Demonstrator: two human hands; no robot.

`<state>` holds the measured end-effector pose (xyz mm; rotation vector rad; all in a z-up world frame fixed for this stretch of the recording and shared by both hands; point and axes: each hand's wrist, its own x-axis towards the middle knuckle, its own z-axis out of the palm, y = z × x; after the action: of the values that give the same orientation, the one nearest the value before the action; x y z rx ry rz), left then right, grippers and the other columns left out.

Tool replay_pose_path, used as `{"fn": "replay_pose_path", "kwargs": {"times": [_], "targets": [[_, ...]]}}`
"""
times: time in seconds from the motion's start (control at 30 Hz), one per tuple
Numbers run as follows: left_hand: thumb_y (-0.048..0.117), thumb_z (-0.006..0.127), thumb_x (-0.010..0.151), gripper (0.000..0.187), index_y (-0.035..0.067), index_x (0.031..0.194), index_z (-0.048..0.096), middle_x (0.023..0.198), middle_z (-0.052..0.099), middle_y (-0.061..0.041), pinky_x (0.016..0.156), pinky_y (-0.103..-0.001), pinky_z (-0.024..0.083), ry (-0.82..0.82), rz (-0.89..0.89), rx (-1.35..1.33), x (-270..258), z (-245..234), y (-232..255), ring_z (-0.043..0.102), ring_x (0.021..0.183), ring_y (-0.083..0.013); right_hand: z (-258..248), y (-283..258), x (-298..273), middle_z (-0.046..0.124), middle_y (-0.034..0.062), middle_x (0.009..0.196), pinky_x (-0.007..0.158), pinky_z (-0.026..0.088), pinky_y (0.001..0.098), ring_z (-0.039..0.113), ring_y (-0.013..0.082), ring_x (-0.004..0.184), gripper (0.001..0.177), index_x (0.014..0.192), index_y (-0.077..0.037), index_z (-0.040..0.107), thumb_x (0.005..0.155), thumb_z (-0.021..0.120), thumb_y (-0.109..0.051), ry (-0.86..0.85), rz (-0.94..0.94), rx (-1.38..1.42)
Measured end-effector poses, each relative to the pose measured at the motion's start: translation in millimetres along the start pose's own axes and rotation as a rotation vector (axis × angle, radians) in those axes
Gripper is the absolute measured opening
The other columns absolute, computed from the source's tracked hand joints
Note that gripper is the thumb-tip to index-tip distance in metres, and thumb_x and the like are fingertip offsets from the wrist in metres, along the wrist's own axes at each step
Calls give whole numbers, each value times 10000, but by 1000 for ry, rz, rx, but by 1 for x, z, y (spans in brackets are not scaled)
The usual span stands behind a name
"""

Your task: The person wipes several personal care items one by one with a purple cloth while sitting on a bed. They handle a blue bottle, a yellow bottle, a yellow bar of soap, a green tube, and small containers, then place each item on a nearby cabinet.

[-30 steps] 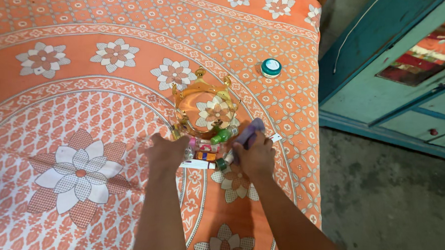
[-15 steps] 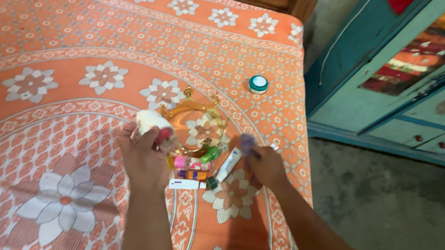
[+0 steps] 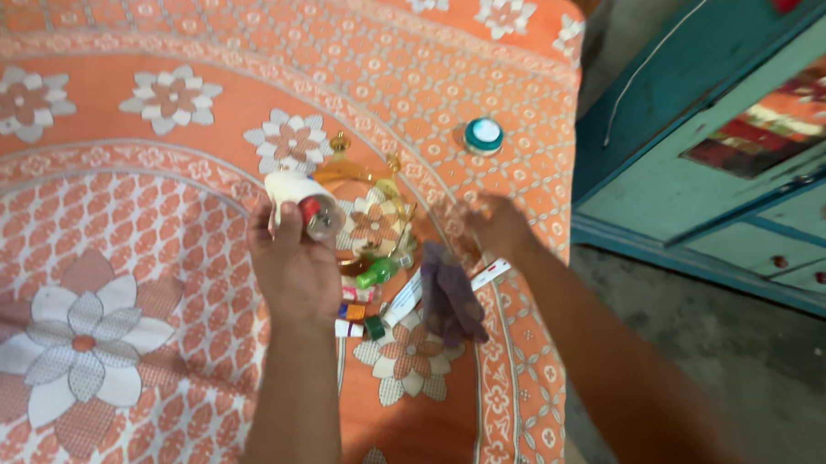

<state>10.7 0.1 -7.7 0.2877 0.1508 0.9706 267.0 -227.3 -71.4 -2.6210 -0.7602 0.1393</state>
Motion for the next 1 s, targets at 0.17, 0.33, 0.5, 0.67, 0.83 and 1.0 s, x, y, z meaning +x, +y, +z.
{"fn": "replay_pose_path", "kwargs": {"times": [0.17,0.33,0.5,0.67,0.83,1.0], "targets": [[-12,660,998,339,95,1243,451,1262,569,-109,912,-485,624,6,120,121,0,-2,-4,658,1088,-269,2,8,53,469,195,1530,1201,321,492,399,376,1448,849,1575,-46,286,955,619,-521,32,-29,-180],[-16,648,1016,326,86,1260,458,1289,550,-106,933,-515,639,-21,135,175,-3,-1,-8,659,1136,-276,-22,-34,65,227,144,1627,1143,318,557,250,430,1457,920,1623,-214,148,901,640,-504,-77,237,-175],[-37,640,1062,290,51,1283,474,1342,573,-158,1053,-523,626,-48,173,187,-3,1,-10,655,1212,-288,-35,-63,70,212,222,1627,1157,358,532,188,440,1517,653,1425,-168,505,886,771,-426,54,211,-116],[-29,634,1012,290,82,1232,481,1258,591,-114,921,-523,629,-14,141,212,-7,0,-8,656,1117,-257,-28,-68,79,324,214,1576,1126,444,528,295,448,1470,674,1408,-81,475,922,769,-444,103,262,35],[-68,627,1026,290,58,1245,484,1288,593,-129,1032,-490,602,-43,140,168,-7,0,-6,651,1175,-257,-31,-75,93,317,237,1499,1042,452,569,319,469,1406,901,1537,-168,317,849,806,-482,201,232,-13],[-152,613,956,398,111,1214,463,1321,538,-92,1060,-473,593,-14,90,256,-6,-1,-6,620,1195,-223,-49,-84,103,334,211,1434,1018,510,536,393,401,1336,912,1525,-219,292,803,822,-391,-141,310,-245]]}}
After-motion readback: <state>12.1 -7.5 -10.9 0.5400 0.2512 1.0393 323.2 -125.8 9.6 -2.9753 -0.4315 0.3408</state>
